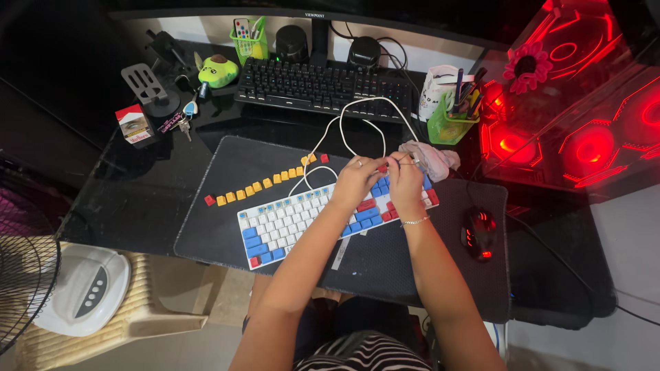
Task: The person removes keycaps from a mechanical keyboard using a keycap puller and places them on the desk. They then wipe the keyboard surface with a cloth and begin reattaching the keycaps one by one.
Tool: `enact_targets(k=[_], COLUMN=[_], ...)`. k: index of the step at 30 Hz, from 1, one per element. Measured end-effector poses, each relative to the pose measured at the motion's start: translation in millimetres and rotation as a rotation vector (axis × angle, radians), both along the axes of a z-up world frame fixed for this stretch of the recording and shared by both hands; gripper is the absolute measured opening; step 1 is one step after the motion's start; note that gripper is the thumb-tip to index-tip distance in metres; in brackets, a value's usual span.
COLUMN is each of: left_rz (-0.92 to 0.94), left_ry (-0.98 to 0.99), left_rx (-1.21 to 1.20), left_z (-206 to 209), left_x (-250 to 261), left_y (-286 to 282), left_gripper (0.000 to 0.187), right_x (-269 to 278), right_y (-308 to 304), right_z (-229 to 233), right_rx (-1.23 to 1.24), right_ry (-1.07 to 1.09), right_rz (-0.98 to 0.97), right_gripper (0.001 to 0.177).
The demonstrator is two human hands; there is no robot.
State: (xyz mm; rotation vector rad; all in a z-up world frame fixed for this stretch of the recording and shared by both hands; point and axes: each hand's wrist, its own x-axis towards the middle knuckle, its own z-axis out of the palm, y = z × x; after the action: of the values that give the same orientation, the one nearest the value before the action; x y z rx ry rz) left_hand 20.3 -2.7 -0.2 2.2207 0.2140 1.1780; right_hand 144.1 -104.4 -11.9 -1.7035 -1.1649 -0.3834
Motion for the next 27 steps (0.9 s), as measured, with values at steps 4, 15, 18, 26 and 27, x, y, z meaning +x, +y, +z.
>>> enact_targets(k=[4,15,18,26,27], left_rz=[0.084,0.016,0.054,0.332,0.383], left_ry=[0.077,0.074,0.105,0.317,0.325], left_rx=[0.037,-0.323,-0.283,-0.083,-0.016], left_z=[-3,11,12,-14,-18], left_x=[2,-1,-3,-4,-2], left_y=[-5,-7,-5,47,54], left_gripper=[0.043,0.041,0.037,0.026,0.021], right_x=[-2,5,3,19,18], right_y=[2,2,4,-15,-14], right_z=[0,-8,-9,27,26], right_rx=[-0.022,-0.036,-0.049,0.208,0.218], right_ry=[-0.087,0.016,-0.087,-0.062,-0.047], right_rz=[0.022,-0.078,-0.02,0.063,0.075], right_gripper=[0.012,0.01,0.011,0.009,0.008])
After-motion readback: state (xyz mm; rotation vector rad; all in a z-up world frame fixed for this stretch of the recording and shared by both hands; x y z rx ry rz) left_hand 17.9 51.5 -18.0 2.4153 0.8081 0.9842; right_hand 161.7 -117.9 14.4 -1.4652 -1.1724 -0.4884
